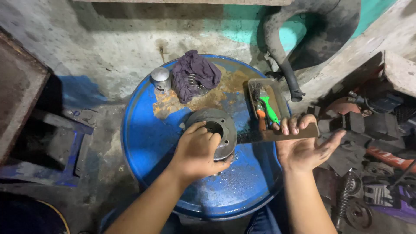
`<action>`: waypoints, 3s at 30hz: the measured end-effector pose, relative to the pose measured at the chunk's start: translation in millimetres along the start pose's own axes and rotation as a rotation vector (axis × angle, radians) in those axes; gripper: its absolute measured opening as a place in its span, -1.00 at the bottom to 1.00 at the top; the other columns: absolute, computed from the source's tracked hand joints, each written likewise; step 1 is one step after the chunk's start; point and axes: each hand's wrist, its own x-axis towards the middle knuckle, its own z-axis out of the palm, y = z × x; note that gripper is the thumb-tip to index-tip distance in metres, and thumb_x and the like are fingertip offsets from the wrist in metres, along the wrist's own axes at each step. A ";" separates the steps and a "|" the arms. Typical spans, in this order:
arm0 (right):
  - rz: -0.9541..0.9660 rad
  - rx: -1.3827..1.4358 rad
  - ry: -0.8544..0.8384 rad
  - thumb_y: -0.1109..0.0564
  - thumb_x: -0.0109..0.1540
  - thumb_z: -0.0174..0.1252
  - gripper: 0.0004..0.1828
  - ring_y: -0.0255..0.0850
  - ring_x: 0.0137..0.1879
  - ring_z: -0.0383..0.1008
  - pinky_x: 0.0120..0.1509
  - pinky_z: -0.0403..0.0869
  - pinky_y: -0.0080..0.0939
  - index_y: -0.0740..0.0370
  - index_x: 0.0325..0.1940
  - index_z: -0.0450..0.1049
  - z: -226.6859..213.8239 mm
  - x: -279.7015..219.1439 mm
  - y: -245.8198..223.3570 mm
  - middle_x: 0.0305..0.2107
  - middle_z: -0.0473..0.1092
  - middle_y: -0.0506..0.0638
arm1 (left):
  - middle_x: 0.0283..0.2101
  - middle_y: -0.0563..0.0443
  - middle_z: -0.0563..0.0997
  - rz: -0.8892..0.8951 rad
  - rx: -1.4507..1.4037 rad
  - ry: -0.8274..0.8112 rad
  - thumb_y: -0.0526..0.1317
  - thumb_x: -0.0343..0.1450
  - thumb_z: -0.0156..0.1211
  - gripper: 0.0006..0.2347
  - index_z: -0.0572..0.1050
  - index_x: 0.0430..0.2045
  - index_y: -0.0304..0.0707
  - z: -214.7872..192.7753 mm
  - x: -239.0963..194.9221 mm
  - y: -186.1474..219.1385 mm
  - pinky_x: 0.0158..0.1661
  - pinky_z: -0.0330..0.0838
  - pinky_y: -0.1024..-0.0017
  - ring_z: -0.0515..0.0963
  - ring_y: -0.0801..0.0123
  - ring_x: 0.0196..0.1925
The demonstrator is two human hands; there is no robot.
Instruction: Cleaning a motorcycle cylinder head using a wooden scraper and a brush to remove residue
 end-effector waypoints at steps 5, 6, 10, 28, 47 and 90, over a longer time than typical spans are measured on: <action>-0.016 -0.071 -0.014 -0.59 0.52 -0.01 -0.24 -0.10 -0.22 0.36 0.17 0.43 0.06 0.14 -0.18 0.53 -13.8 3.6 5.0 -0.41 0.32 -0.03 | -0.46 -0.06 0.78 0.004 0.010 0.041 0.32 0.33 0.61 -0.50 0.63 -0.48 -0.16 1.7 -0.5 0.3 0.49 0.50 0.11 0.81 -0.03 -0.22; -0.021 -0.107 0.031 -0.54 0.56 0.00 -0.27 -0.10 -0.25 0.38 0.10 0.40 0.00 0.15 -0.19 0.53 -15.7 3.6 5.5 -0.44 0.35 -0.01 | -0.46 -0.03 0.77 0.020 0.020 0.072 0.31 0.33 0.63 -0.50 0.62 -0.48 -0.15 3.5 -1.6 -0.5 0.48 0.51 0.10 0.80 -0.01 -0.22; -0.093 -0.220 0.032 -0.42 0.65 -0.09 -0.33 0.05 -0.30 0.40 0.18 0.62 0.21 0.19 -0.12 0.45 -55.6 10.6 11.9 -0.48 0.18 0.04 | -0.63 -0.18 0.65 0.028 -0.049 0.142 0.27 0.33 0.59 -0.48 0.56 -0.66 -0.20 6.3 0.1 -2.0 0.52 0.53 0.02 0.82 -0.03 -0.36; -0.126 -0.403 -0.124 -0.16 0.65 0.10 -0.61 -0.27 -0.52 0.02 -0.23 0.14 -0.14 0.08 -0.15 0.45 0.2 -18.2 -26.4 -0.62 -0.01 -0.13 | -0.52 -0.08 0.70 0.008 0.053 0.011 0.38 0.21 0.63 -0.45 0.64 -0.54 -0.14 14.0 -2.2 -6.2 0.52 0.51 0.10 0.77 -0.03 -0.28; -0.176 -1.936 -0.302 0.01 0.61 0.20 -0.65 0.02 0.28 0.79 0.47 0.59 0.00 0.15 0.35 0.78 5.3 -50.7 -102.1 0.16 0.77 0.11 | -0.52 -0.02 0.69 0.013 0.030 0.053 0.36 0.37 0.55 -0.46 0.61 -0.55 -0.15 5.0 -2.1 -0.1 0.50 0.55 0.11 0.76 0.00 -0.29; 0.024 -1.820 -0.614 -0.06 0.52 0.30 -0.50 0.50 -0.03 0.78 -0.03 0.72 0.39 -0.31 0.57 0.75 56.5 5.3 15.7 -0.25 0.69 0.40 | -0.66 -0.07 0.57 0.190 -0.059 0.397 0.19 0.17 0.64 -0.56 0.57 -0.63 -0.14 16.0 4.7 -8.7 0.30 0.70 -0.03 0.76 0.00 -0.43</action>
